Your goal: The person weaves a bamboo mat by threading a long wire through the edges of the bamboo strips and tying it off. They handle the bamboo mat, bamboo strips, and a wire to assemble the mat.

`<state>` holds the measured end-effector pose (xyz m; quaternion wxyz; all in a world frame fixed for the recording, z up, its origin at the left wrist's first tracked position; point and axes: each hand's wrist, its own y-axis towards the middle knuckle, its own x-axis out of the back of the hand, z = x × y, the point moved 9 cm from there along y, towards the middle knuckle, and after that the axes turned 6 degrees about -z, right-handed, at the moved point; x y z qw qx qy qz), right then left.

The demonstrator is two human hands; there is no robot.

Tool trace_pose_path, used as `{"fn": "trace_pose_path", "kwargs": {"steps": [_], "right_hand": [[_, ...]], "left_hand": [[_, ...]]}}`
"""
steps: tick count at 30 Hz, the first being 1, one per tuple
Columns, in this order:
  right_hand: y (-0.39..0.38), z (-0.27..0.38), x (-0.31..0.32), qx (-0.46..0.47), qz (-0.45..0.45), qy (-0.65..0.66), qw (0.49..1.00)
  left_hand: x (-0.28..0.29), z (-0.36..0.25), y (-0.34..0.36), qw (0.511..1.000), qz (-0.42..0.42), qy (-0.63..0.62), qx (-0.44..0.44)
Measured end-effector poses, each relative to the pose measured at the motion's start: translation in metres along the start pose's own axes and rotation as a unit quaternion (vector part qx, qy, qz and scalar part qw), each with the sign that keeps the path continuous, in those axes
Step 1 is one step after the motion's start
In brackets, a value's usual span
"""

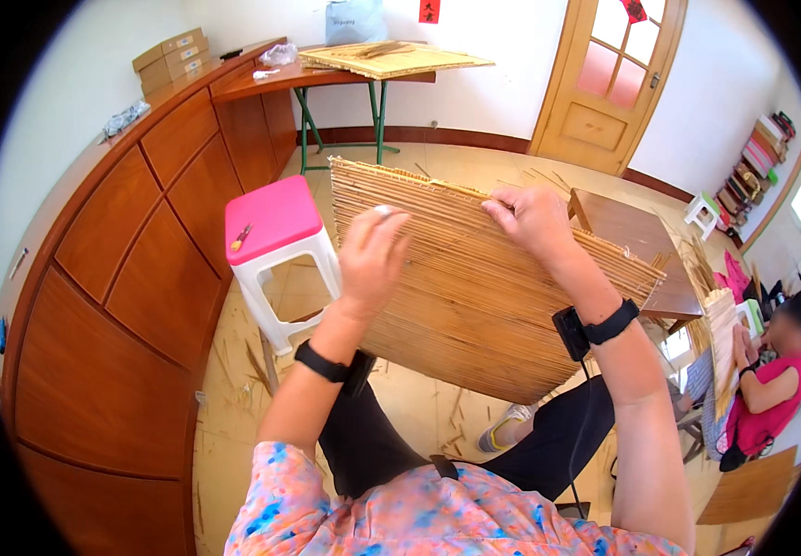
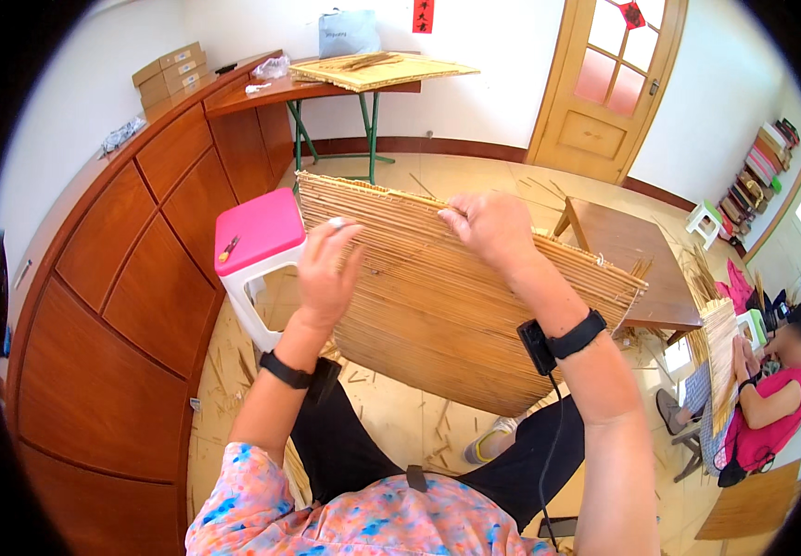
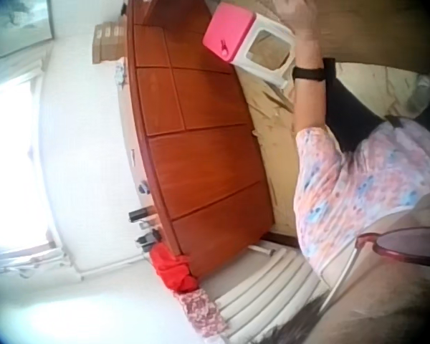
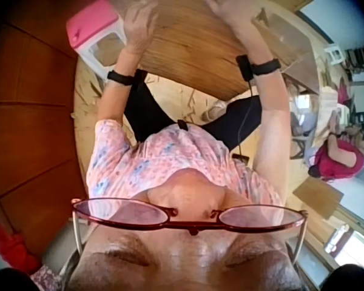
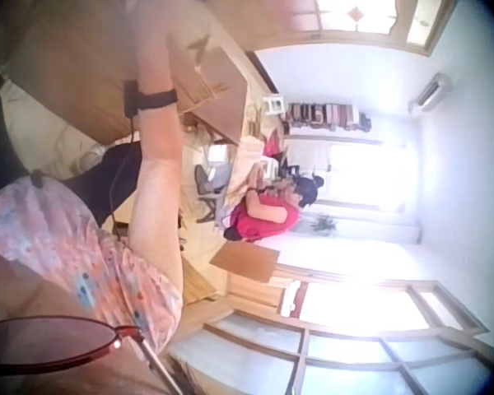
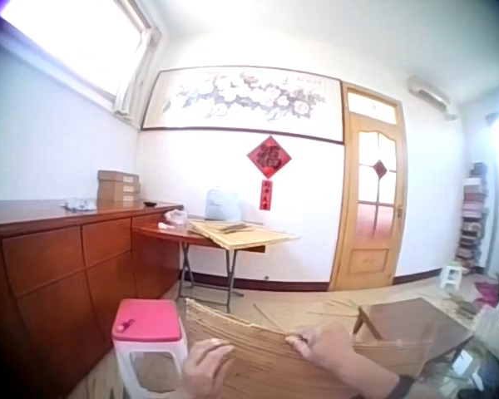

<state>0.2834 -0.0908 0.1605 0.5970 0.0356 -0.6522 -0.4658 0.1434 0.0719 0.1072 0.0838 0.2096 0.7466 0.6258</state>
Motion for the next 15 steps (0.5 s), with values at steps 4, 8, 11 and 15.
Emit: {"fn": "trace_pose_path", "kwargs": {"steps": [4, 8, 11, 15], "right_hand": [[-0.019, 0.004, -0.026, 0.023, -0.023, 0.039, 0.999], [-0.034, -0.003, -0.042, 0.028, -0.023, 0.078, 0.996], [-0.045, 0.001, -0.035, 0.034, -0.04, 0.084, 0.995], [-0.06, 0.002, -0.032, 0.028, -0.01, 0.104, 0.994]], "left_hand": [[-0.048, -0.014, -0.01, 0.997, 0.022, -0.039, -0.069], [-0.055, -0.023, -0.016, 0.988, 0.005, -0.041, -0.147], [-0.055, -0.031, -0.021, 0.982, 0.014, -0.044, -0.185], [-0.053, -0.048, -0.026, 0.977, -0.002, -0.039, -0.209]]}}
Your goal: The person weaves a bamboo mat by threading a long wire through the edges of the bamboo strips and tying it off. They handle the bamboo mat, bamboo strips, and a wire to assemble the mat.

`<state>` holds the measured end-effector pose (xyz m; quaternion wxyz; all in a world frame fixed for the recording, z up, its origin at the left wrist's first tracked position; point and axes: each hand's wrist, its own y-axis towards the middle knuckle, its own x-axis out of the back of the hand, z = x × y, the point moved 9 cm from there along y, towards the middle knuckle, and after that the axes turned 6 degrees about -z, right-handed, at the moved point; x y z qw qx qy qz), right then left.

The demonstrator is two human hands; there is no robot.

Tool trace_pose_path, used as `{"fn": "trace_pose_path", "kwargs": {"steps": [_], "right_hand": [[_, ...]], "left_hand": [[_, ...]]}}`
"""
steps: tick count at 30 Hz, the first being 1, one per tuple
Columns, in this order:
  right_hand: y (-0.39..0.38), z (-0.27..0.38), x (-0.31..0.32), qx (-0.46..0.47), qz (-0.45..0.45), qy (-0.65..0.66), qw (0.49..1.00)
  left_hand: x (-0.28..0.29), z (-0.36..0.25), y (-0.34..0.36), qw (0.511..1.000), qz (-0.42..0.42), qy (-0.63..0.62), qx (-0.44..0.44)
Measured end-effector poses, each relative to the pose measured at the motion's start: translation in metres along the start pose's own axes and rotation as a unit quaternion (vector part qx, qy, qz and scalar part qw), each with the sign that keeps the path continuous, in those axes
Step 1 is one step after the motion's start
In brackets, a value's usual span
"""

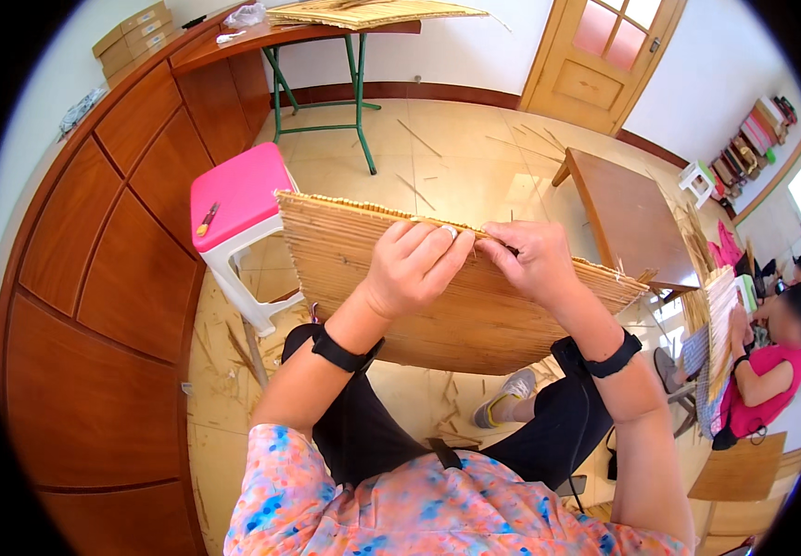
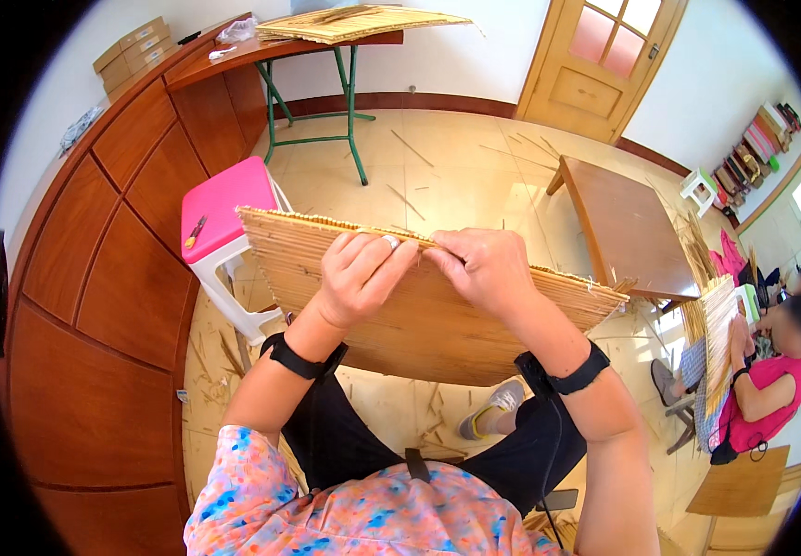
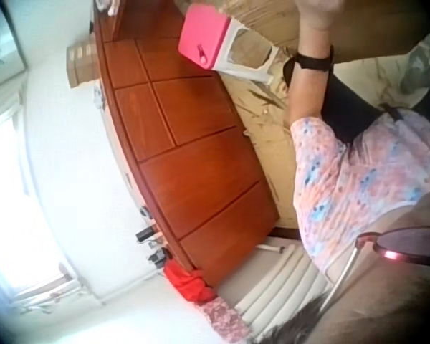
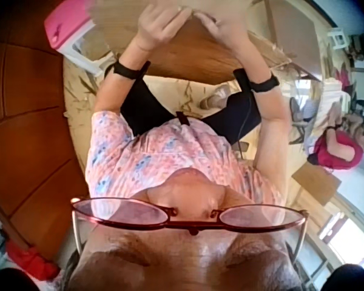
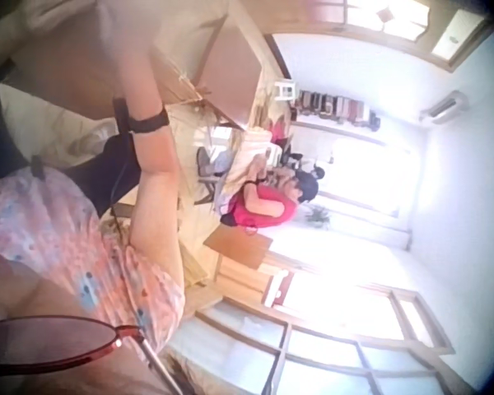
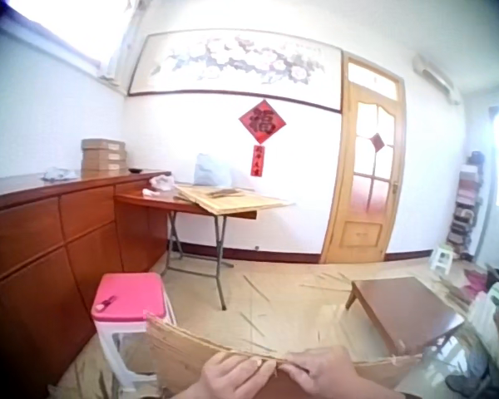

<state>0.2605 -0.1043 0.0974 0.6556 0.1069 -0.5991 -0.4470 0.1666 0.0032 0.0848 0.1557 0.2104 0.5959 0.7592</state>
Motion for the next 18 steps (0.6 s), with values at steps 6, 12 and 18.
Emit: {"fn": "trace_pose_path", "kwargs": {"steps": [6, 12, 18], "right_hand": [[-0.012, 0.009, 0.01, -0.001, -0.009, 0.056, 0.998], [-0.027, 0.019, 0.012, 0.017, -0.017, 0.046, 0.999], [-0.034, 0.022, 0.012, 0.003, -0.025, 0.019, 1.0]], "left_hand": [[0.007, -0.019, 0.016, 0.996, 0.072, -0.013, -0.05], [0.004, -0.043, 0.02, 0.978, 0.148, -0.052, -0.139], [0.033, -0.072, 0.022, 0.961, 0.141, -0.103, -0.215]]}}
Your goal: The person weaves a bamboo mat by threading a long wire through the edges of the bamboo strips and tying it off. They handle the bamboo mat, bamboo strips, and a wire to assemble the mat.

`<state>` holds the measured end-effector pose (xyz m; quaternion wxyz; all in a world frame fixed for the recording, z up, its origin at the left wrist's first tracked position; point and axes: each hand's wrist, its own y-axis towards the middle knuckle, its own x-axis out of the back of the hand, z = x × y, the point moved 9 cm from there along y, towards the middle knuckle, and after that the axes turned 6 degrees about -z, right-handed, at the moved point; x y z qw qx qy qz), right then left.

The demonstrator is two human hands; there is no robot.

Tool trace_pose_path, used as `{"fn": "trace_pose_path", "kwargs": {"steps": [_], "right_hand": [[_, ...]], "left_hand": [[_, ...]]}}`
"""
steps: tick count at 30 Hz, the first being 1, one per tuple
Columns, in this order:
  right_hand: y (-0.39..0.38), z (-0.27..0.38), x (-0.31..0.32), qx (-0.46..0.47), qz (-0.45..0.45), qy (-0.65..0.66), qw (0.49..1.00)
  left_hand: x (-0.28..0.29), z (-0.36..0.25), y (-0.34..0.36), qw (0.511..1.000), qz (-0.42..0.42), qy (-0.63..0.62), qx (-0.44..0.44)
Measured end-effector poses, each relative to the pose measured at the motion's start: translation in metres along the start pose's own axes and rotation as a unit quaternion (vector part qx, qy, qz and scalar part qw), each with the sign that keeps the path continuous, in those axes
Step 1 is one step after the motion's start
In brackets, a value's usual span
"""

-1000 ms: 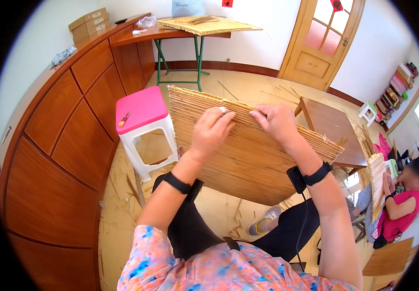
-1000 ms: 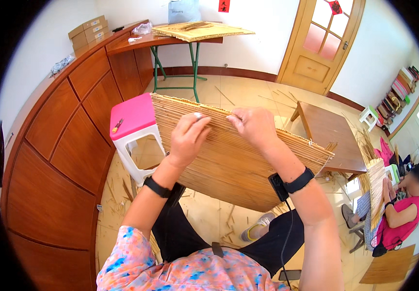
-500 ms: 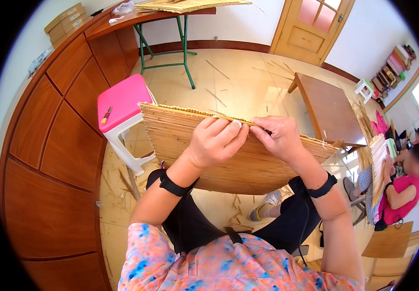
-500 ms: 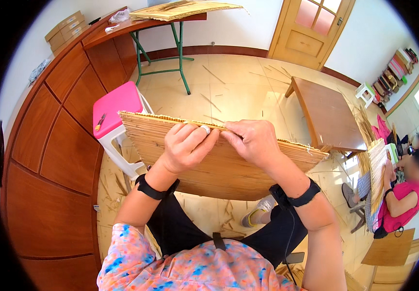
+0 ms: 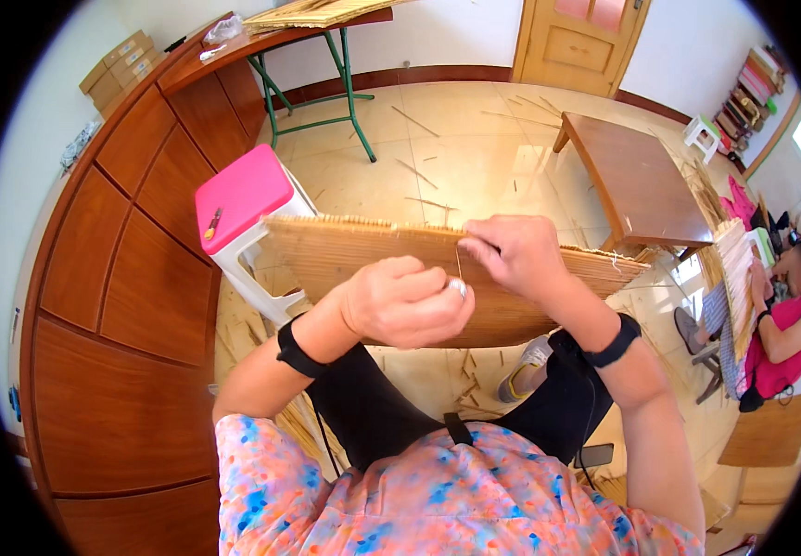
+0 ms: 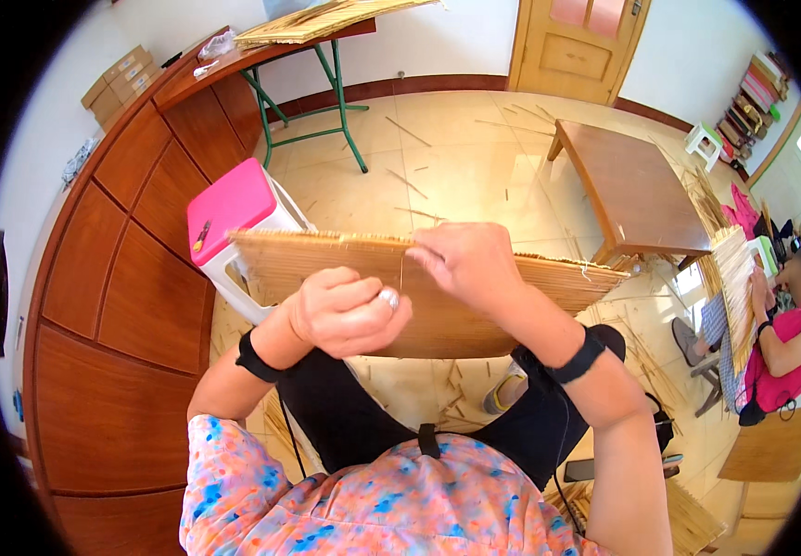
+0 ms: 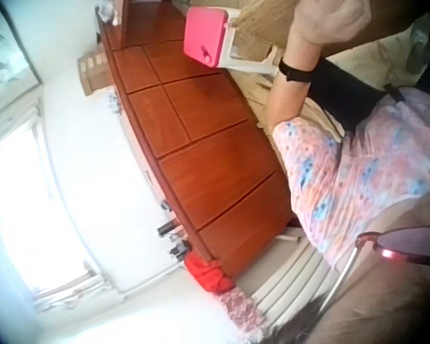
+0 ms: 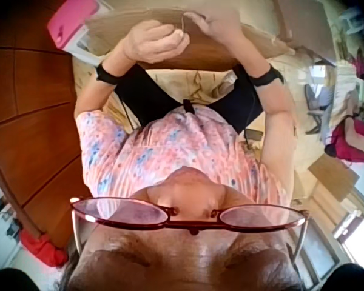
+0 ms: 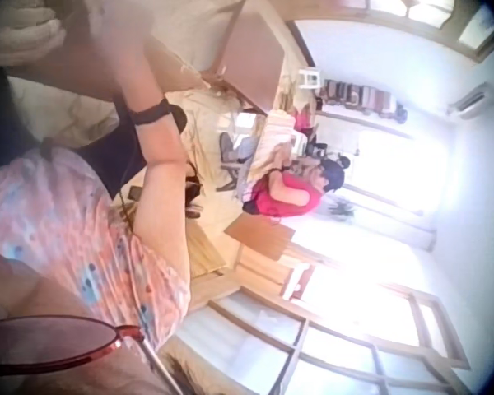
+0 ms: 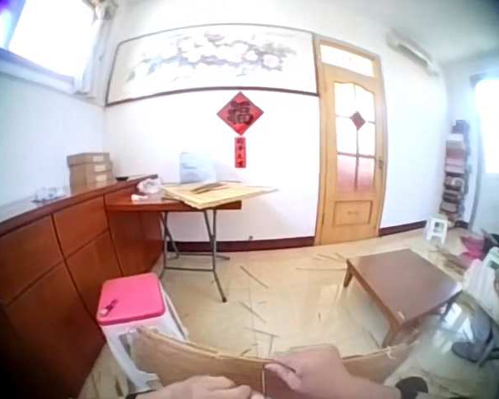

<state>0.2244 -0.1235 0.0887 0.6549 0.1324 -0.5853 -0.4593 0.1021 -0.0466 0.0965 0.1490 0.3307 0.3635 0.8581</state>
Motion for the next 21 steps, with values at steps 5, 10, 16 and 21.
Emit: {"fn": "trace_pose_path", "kwargs": {"steps": [5, 10, 16, 21], "right_hand": [[0.001, 0.005, 0.007, 0.014, -0.03, 0.006, 0.999], [0.0, 0.005, 0.014, -0.014, -0.032, 0.019, 0.999], [-0.006, 0.009, 0.021, -0.02, -0.042, 0.013, 0.999], [-0.008, -0.005, 0.01, -0.035, -0.024, -0.012, 0.999]], "left_hand": [[0.025, 0.028, -0.025, 0.979, -0.117, -0.01, 0.166], [-0.002, 0.022, -0.014, 0.986, -0.057, 0.073, 0.135], [-0.013, 0.023, 0.007, 0.99, 0.002, 0.04, 0.135], [0.013, -0.028, 0.043, 0.996, -0.019, -0.084, 0.014]]}}
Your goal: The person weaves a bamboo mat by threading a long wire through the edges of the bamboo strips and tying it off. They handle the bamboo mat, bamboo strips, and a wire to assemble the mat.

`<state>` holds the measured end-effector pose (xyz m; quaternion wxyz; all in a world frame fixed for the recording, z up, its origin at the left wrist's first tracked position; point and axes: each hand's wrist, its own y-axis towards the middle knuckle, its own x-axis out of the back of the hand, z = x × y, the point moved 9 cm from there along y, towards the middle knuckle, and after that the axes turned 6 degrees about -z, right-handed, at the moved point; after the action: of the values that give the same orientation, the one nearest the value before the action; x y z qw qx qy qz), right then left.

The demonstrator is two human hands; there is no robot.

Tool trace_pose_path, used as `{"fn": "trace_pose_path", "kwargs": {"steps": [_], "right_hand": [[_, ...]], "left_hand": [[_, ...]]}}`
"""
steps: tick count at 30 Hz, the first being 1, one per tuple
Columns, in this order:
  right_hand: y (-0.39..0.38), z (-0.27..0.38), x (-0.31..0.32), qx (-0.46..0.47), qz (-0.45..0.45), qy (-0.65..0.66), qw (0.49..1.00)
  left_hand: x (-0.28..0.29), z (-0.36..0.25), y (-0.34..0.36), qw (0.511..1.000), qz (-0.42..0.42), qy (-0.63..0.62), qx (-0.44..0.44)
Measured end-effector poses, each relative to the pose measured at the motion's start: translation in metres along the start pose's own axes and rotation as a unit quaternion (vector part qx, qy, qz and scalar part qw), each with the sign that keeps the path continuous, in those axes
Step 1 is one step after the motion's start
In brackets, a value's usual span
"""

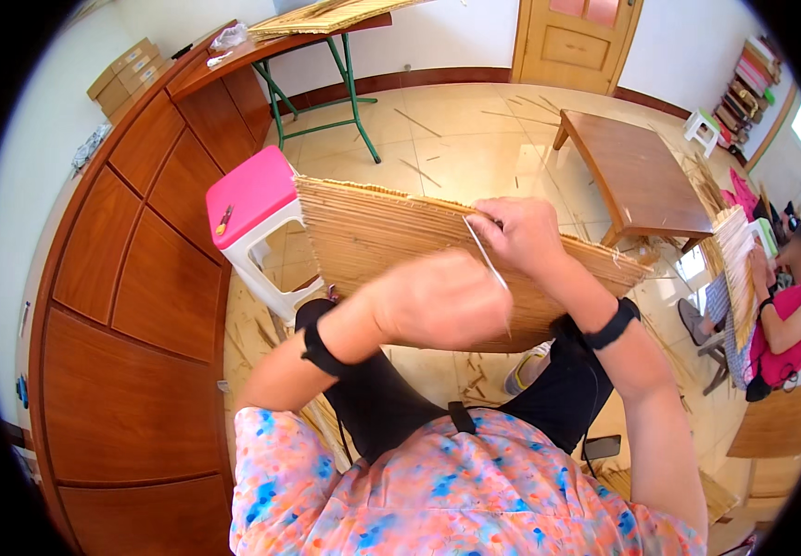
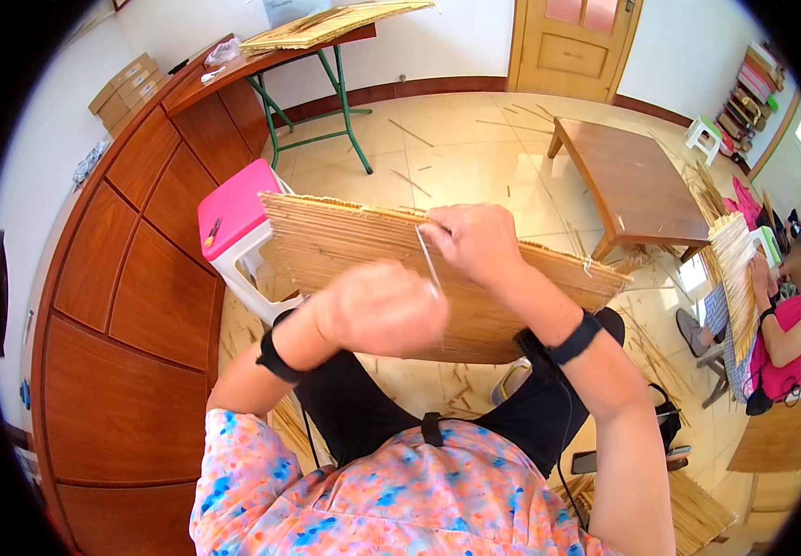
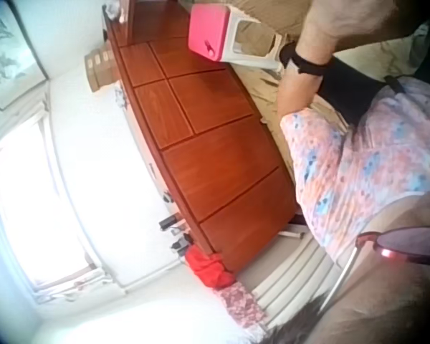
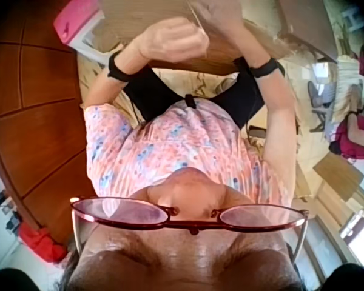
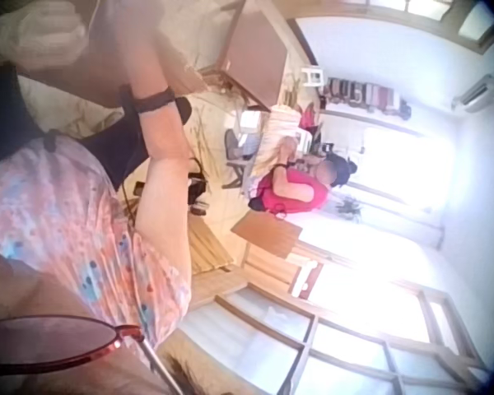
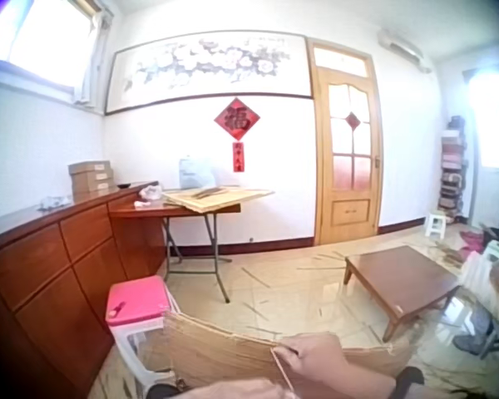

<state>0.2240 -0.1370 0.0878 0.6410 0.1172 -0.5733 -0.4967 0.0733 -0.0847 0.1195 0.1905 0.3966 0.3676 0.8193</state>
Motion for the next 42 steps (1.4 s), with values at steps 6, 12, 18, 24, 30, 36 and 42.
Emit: {"fn": "trace_pose_path", "kwargs": {"steps": [6, 12, 18, 24, 30, 36, 42], "right_hand": [[0.004, -0.004, -0.009, -0.025, 0.029, -0.038, 0.999], [0.0, -0.026, -0.028, -0.023, 0.026, -0.054, 0.998], [-0.001, -0.024, -0.056, -0.034, 0.054, -0.039, 0.997], [-0.008, -0.05, -0.063, -0.112, 0.095, -0.047, 0.988], [-0.025, -0.058, -0.096, -0.126, 0.119, -0.044, 0.984], [-0.023, -0.074, -0.105, -0.178, 0.149, -0.079, 0.969], [-0.018, -0.072, -0.112, -0.155, 0.173, -0.034, 0.972]], "left_hand": [[0.016, 0.012, -0.003, 0.978, -0.042, -0.136, 0.153], [0.112, 0.014, -0.04, 0.906, -0.151, -0.114, 0.378], [0.187, 0.013, -0.036, 0.861, -0.405, -0.143, 0.273], [0.112, 0.049, -0.074, 0.748, -0.386, -0.321, 0.435], [-0.029, 0.06, -0.161, 0.599, -0.162, -0.285, 0.731], [-0.062, 0.064, -0.201, 0.715, -0.06, -0.075, 0.692], [-0.065, 0.072, -0.2, 0.733, -0.024, -0.037, 0.679]]}}
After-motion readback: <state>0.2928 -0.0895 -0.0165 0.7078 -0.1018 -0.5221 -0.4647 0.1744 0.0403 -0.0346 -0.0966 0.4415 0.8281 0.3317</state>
